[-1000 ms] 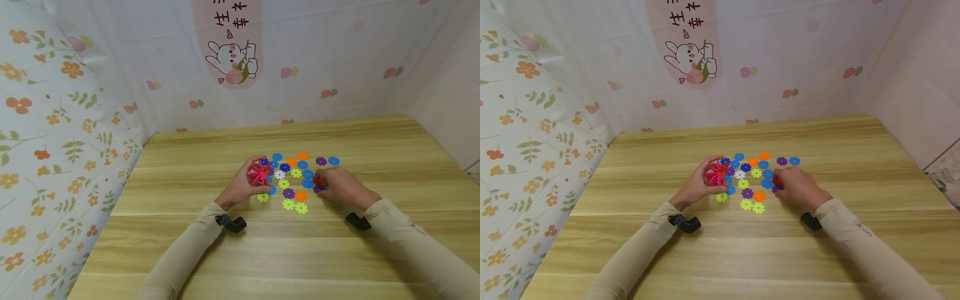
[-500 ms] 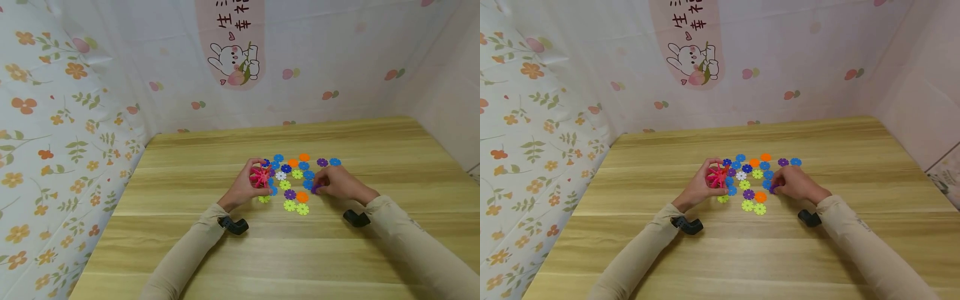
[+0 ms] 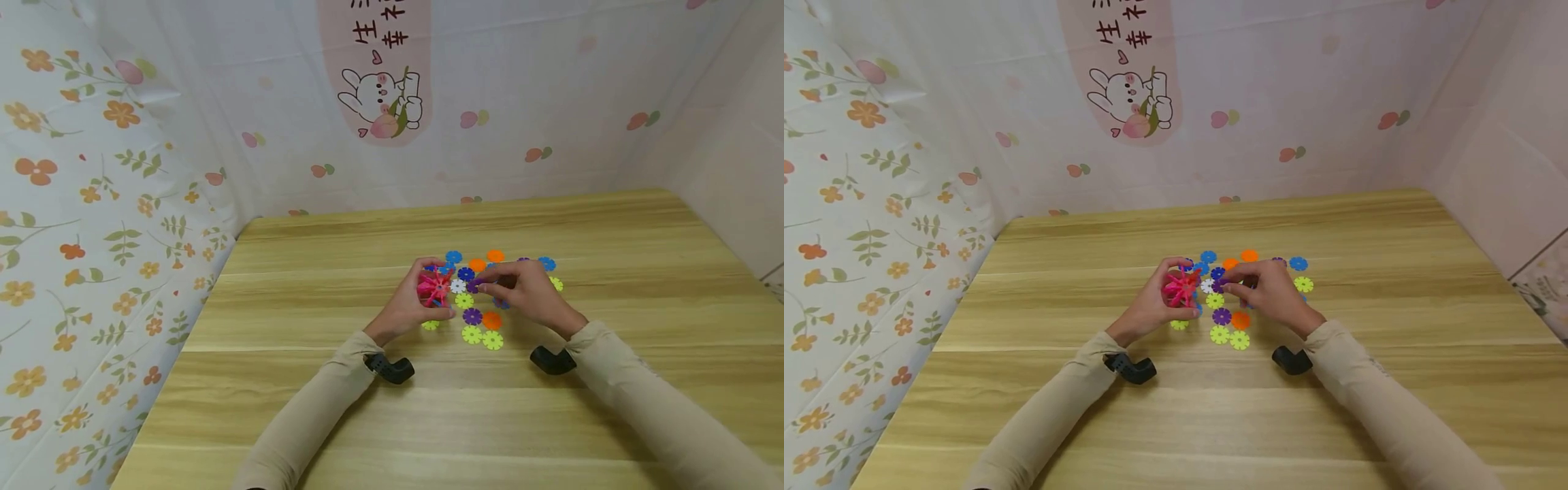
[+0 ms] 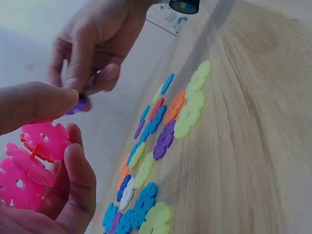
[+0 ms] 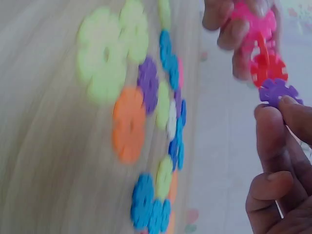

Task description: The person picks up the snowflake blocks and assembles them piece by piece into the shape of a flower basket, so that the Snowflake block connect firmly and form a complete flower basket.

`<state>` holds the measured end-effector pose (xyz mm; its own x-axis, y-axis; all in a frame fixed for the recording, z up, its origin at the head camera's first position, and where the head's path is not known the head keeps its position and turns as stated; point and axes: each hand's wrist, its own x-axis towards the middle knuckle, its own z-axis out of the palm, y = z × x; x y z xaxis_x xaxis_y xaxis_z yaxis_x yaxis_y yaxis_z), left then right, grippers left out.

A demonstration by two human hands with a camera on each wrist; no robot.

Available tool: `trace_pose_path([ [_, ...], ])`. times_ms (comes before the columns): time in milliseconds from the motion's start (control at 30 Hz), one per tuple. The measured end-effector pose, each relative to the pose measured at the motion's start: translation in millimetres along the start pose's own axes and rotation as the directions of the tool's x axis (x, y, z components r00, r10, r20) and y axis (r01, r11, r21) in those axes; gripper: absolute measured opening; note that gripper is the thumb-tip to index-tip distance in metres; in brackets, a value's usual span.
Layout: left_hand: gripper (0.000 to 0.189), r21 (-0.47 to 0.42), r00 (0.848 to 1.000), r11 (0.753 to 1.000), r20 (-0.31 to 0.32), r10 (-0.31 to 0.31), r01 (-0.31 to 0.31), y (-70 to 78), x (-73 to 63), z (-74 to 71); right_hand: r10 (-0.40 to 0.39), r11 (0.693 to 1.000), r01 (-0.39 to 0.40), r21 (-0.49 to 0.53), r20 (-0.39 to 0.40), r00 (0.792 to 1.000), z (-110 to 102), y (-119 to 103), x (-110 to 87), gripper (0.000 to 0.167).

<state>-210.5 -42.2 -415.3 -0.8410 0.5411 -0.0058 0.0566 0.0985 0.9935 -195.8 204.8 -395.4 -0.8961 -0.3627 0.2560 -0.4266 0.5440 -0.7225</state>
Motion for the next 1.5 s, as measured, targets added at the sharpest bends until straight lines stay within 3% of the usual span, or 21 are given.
trace_pose_path([
  [133, 0.083, 0.013, 1.0, 1.0, -0.006, -0.005, 0.005, 0.4, -0.5, 2.1, -0.036, 0.999, 0.037, 0.033, -0.012, 0.999, 9, -8, 4.0, 0.01],
  [333, 0.081, 0.015, 1.0, 1.0, -0.003, 0.0, 0.0, 0.6, -1.6, 3.9, -0.029, 1.0, 0.029, 0.009, -0.027, 0.999, 16, -16, 5.4, 0.01],
  [600, 0.078, 0.023, 1.0, 1.0, -0.001, -0.008, 0.008, 1.6, -1.6, 5.5, -0.12, 0.992, 0.122, 0.014, -0.106, 0.987, 24, -20, 7.4, 0.008],
  [867, 0.076, -0.064, 0.999, 0.998, 0.047, -0.026, 0.029, 6.1, -2.0, 7.8, -0.142, 0.983, 0.163, 0.089, -0.201, 0.969, 31, -17, 7.2, 0.008],
  [1100, 0.074, -0.076, 0.997, 0.995, 0.047, -0.064, 0.068, 3.3, -3.0, 10.6, -0.147, 0.987, 0.156, 0.021, -0.239, 0.96, 38, -16, 6.3, 0.012],
  [1267, 0.072, -0.078, 0.995, 0.994, 0.064, -0.075, 0.08, 1.8, -4.5, 11.4, -0.172, 0.985, 0.173, -0.016, -0.223, 0.959, 41, -18, 5.9, 0.014],
  [1500, 0.069, -0.027, 0.992, 0.992, 0.034, -0.122, 0.123, 1.8, -9.7, 2.8, -0.181, 0.981, 0.178, -0.077, -0.026, 0.983, 24, -14, 11.2, 0.012],
])
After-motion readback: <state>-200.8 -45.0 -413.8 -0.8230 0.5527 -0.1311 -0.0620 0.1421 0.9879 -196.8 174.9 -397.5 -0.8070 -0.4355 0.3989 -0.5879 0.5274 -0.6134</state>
